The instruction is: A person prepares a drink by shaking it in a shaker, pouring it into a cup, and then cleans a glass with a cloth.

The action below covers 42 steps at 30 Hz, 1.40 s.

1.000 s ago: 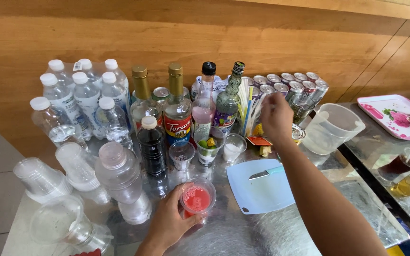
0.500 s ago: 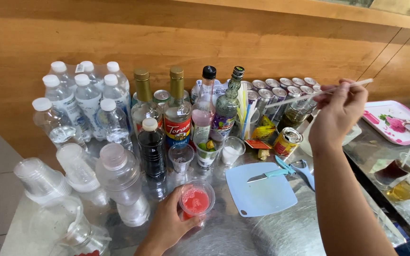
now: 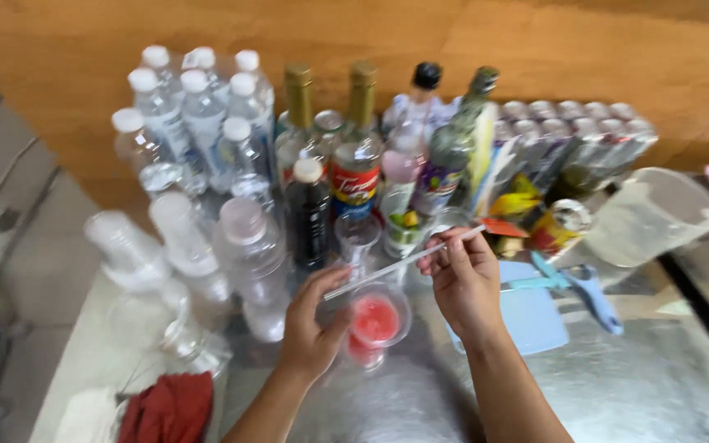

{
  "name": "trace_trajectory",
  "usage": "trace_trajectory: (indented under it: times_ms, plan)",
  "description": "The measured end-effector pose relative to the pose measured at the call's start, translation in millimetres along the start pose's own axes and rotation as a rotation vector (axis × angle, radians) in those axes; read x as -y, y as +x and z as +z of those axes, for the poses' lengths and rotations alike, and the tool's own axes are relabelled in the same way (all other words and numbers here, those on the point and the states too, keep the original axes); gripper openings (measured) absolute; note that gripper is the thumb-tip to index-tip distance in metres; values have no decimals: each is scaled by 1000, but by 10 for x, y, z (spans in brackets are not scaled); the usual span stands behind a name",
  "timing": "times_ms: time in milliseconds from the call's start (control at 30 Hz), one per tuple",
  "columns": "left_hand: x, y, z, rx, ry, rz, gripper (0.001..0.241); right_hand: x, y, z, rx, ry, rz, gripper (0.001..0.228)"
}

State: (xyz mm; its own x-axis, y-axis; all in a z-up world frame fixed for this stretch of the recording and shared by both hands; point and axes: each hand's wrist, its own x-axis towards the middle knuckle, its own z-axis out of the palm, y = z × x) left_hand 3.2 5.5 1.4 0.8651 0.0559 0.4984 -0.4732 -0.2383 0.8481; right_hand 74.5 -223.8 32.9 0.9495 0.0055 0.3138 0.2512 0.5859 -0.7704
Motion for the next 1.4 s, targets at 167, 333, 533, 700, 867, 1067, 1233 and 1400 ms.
trace_trajectory:
  times_ms: [167, 333, 533, 700, 867, 1067, 1233, 1400]
  plan:
    - [-53, 78, -46, 8, -109, 10, 56, -268, -114, -48, 24, -1, 67, 9]
    - [-28, 79, -31, -81, -63, 71, 24, -237, -166, -85, 15, 21, 63, 14]
    - [-1, 33, -36, -156, -10, 85, 11, -184, -190, -97, -3, 40, 19, 22]
    - [13, 21, -13, -186, 8, 176, 11, -141, -186, -115, 6, 61, -16, 17]
    - [-1, 13, -18, -170, -27, 172, 12, -142, -181, -76, -117, -28, -88, 14]
    - [-13, 16, -27, -189, -15, 177, 15, -121, -197, -94, -126, -39, -88, 20]
    - [33, -34, -45, -56, -151, 2, 44, 32, -149, -120, -98, 169, -74, 10]
    - [-93, -2, -52, 123, -146, -15, 94, 114, -135, -329, -203, 156, -112, 13]
